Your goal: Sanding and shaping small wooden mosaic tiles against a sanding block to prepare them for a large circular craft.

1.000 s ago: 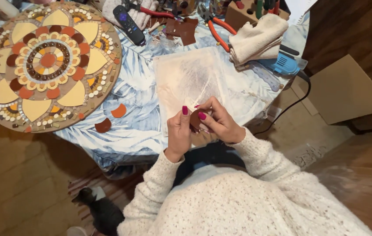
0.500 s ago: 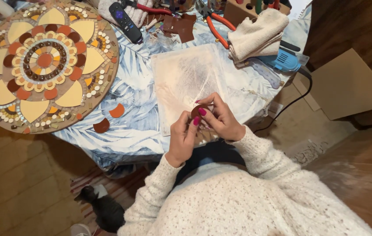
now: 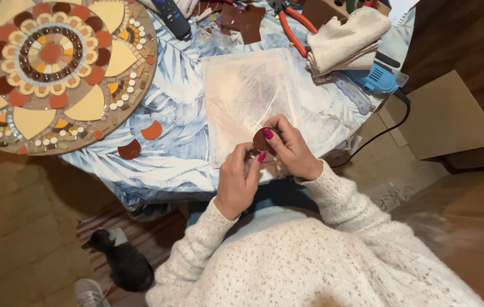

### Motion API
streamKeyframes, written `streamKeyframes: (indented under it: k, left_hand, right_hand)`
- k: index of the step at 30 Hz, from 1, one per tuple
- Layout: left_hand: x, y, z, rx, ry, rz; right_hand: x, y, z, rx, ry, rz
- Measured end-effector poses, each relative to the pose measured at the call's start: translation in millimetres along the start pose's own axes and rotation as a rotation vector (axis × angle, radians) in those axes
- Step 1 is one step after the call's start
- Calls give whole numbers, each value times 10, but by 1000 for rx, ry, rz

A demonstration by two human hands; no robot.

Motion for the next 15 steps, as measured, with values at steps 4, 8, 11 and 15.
streamKeyframes:
  k: [4,8,11,15]
  left_hand:
    - [295,170,-24,-244,-79,-31]
    - [516,37,-20,-581,-244,101]
    - [587,5,127,-661,-223,122]
    - [625,-59,261,-735,-206,153]
  right_hand:
    - [-62,-56,-90,-63,-140,49]
    - [-189,-120,71,241,-75,125]
    - [-364,-227,82,329,-130,228]
    - [-600,-364,-151,635,46,382]
Point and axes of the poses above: each hand's wrist, its own x-axis away from the middle knuckle, its own y-axis out of the back of the hand, z = x × y, the point moved 10 cm from there along -x, towards the middle knuckle, and after that the axes turned 5 degrees about z, right-handed, at the moved point
